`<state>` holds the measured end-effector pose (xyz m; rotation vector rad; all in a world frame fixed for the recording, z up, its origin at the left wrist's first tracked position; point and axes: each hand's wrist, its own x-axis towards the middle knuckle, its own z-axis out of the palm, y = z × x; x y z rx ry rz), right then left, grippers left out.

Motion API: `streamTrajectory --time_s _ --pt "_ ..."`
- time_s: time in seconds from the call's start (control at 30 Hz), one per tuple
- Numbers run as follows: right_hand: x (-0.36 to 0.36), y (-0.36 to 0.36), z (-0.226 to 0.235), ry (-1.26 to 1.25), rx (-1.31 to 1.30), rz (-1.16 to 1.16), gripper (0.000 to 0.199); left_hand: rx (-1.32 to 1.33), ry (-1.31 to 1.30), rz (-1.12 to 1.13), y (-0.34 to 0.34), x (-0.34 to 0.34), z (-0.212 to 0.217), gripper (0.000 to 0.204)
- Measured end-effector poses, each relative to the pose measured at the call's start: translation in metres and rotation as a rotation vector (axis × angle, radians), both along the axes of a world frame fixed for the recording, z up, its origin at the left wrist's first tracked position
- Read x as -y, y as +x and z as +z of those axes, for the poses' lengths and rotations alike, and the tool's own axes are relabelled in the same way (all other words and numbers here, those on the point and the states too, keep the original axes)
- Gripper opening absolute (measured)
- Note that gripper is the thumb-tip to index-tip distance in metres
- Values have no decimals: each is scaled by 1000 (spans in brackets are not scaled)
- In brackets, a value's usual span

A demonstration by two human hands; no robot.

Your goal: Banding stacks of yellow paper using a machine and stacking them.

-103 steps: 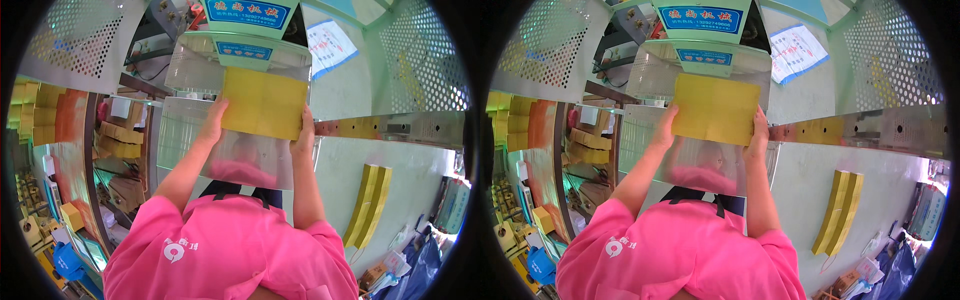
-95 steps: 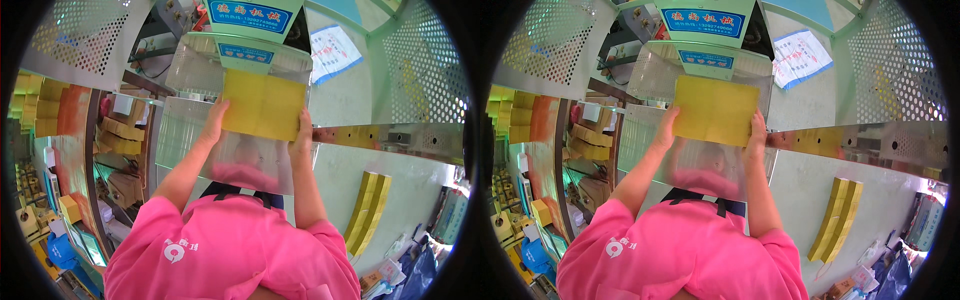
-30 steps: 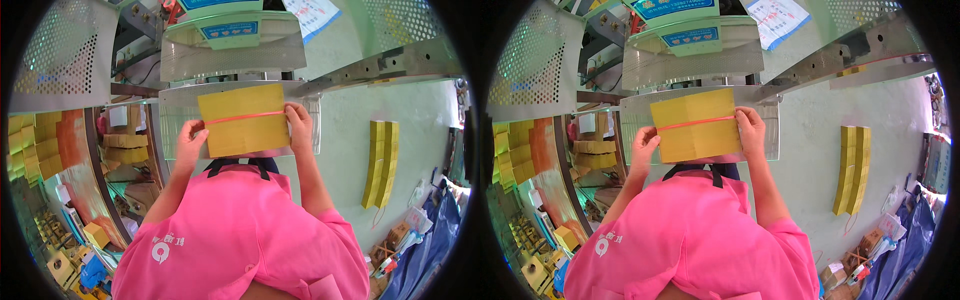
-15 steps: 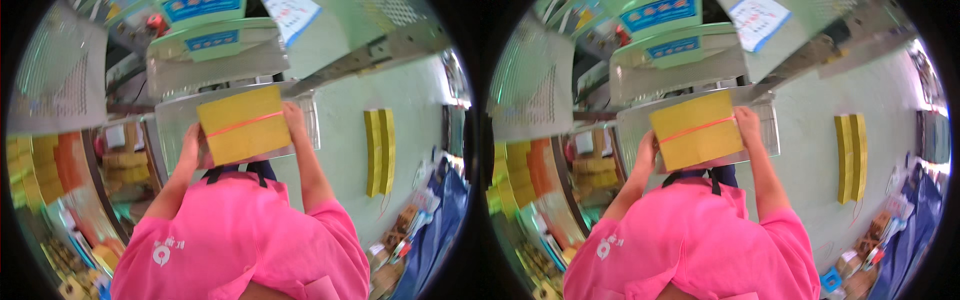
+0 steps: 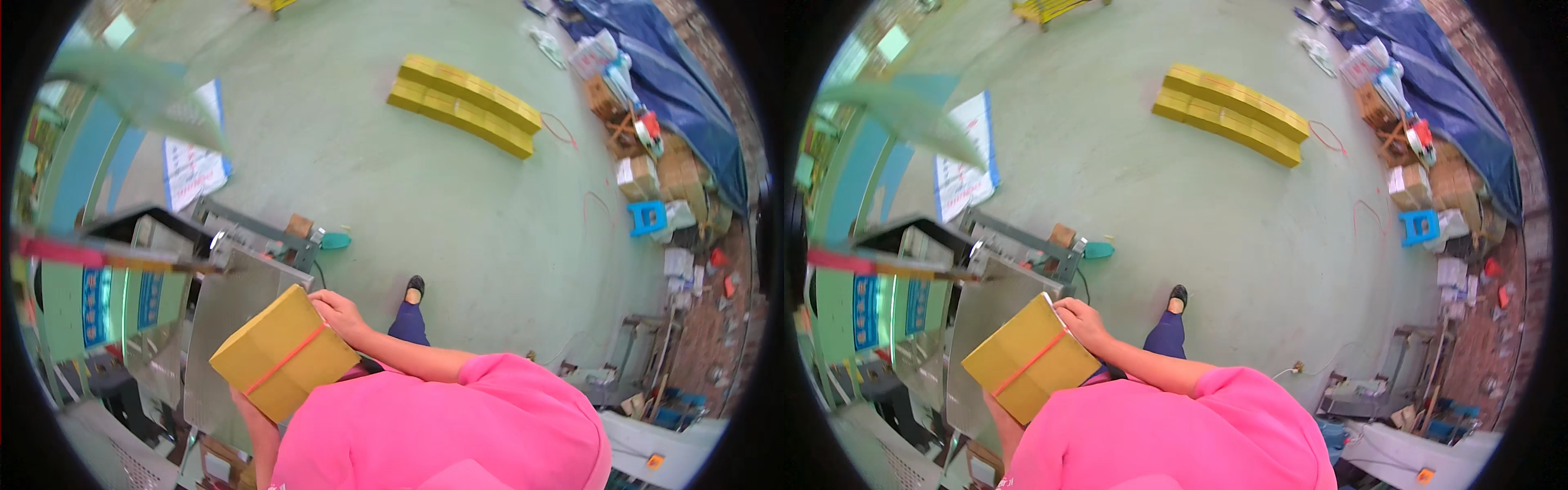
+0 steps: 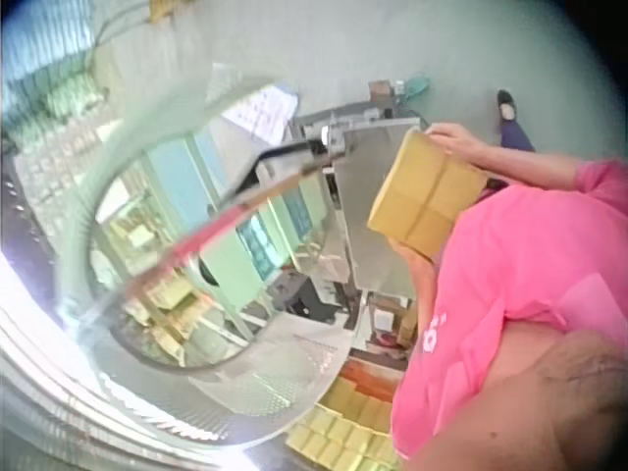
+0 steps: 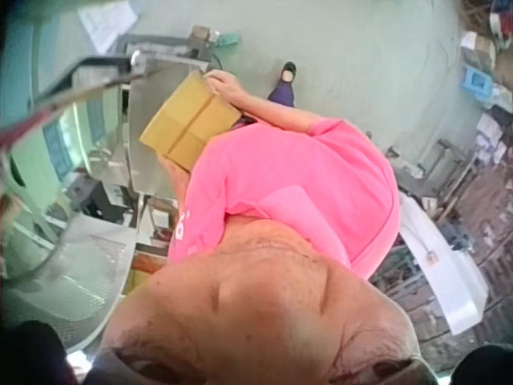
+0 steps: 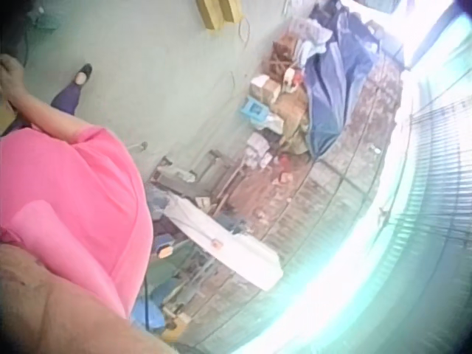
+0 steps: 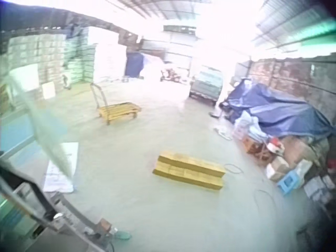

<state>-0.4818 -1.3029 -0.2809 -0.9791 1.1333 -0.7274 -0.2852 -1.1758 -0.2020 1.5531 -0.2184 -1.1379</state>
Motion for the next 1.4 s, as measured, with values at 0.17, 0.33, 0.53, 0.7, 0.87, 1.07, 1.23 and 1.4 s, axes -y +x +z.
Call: streamTrajectory --time_s 0.17,0.33,0.53,0.7,0.87,1.07,1.23,1.4 --pt "32 -157 -13 74 81 -253 24 -318 23 -162 -116 100 -18 43" --pt "72 -307 -3 277 214 -404 27 -216 1 -427 -239 179 -42 40" --pt "133 -387 -31 210 170 -544 30 -286 0 -517 -338 292 -27 36" --pt "225 -422 -17 338 141 -569 34 -295 85 -534 -359 382 -56 37" --pt "346 -434 -29 435 266 -619 36 -309 164 -531 -382 509 -78 39" --pt "501 -453 -64 573 375 -719 35 -235 137 -732 -400 702 -112 43" --pt "631 -477 -86 520 422 -803 37 -246 213 -740 -448 839 -110 46" --pt "747 -504 -145 604 431 -835 40 -288 301 -695 -468 937 -191 49"
